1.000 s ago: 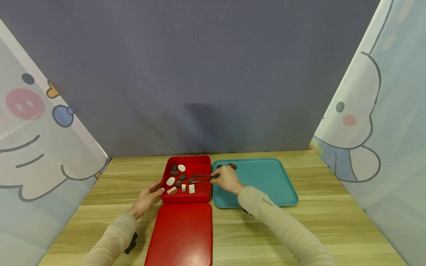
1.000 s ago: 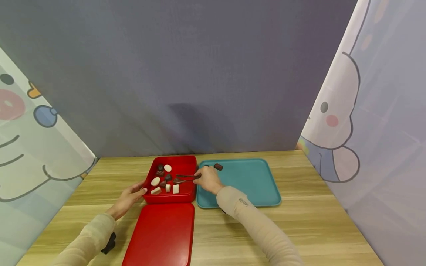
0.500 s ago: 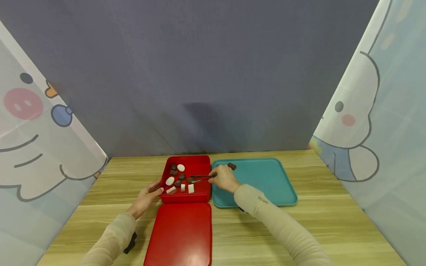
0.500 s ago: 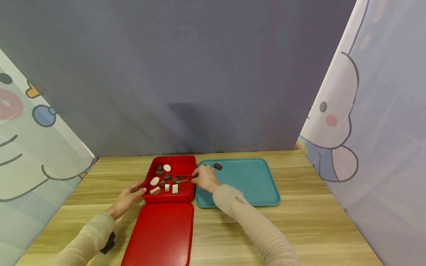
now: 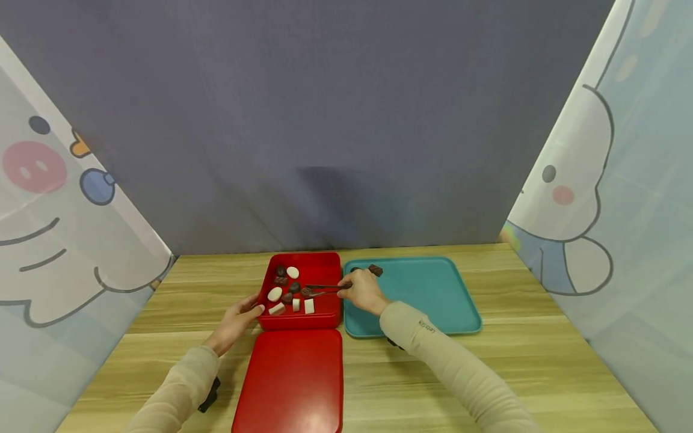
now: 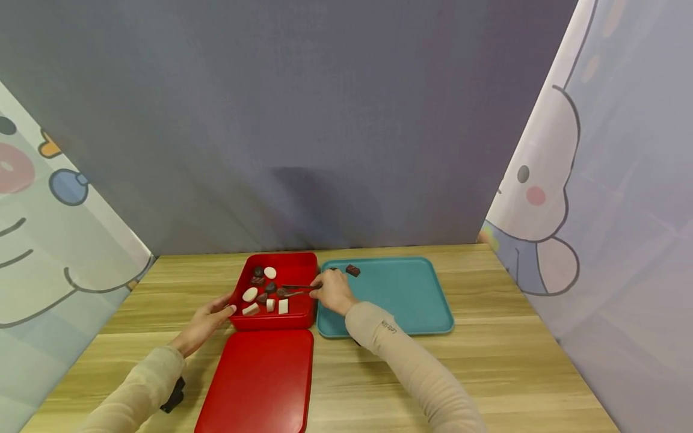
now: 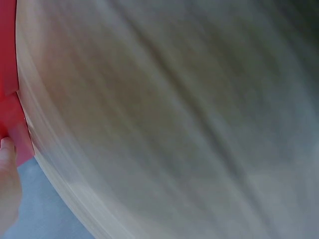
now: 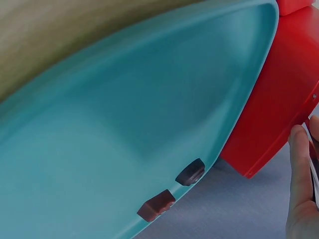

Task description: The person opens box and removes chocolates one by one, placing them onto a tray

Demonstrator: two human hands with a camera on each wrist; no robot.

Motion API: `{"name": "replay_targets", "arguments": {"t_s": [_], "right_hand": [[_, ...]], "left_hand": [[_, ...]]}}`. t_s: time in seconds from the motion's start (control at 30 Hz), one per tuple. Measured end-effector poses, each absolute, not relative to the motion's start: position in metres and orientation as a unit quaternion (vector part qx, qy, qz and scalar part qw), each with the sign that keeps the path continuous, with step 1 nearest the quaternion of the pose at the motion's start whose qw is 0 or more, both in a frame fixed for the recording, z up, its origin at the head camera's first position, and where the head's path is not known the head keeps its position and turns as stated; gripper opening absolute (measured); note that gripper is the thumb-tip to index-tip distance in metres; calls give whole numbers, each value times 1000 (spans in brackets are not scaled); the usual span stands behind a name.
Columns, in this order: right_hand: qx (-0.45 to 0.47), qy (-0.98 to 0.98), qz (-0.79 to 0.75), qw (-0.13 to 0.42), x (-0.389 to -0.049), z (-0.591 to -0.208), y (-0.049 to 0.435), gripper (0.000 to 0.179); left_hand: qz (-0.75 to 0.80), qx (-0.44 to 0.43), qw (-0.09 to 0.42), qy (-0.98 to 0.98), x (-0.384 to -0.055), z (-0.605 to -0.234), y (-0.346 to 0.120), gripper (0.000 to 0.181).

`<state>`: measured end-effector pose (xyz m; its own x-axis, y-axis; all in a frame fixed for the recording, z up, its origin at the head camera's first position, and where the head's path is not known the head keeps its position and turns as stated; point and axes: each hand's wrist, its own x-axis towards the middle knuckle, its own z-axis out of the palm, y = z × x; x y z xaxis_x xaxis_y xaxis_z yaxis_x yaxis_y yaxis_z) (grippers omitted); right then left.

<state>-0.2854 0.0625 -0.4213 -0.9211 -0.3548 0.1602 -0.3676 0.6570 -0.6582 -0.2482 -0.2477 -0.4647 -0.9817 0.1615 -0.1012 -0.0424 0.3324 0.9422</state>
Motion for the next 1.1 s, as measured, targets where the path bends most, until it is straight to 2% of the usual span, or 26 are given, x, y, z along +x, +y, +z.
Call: {"name": "replay_targets", "arguments": {"t_s": [1.1], "right_hand": [[112, -875, 471, 5, -280, -418, 99, 20]], "left_hand": [[578, 51, 106, 808, -248, -461, -249, 62]]}}
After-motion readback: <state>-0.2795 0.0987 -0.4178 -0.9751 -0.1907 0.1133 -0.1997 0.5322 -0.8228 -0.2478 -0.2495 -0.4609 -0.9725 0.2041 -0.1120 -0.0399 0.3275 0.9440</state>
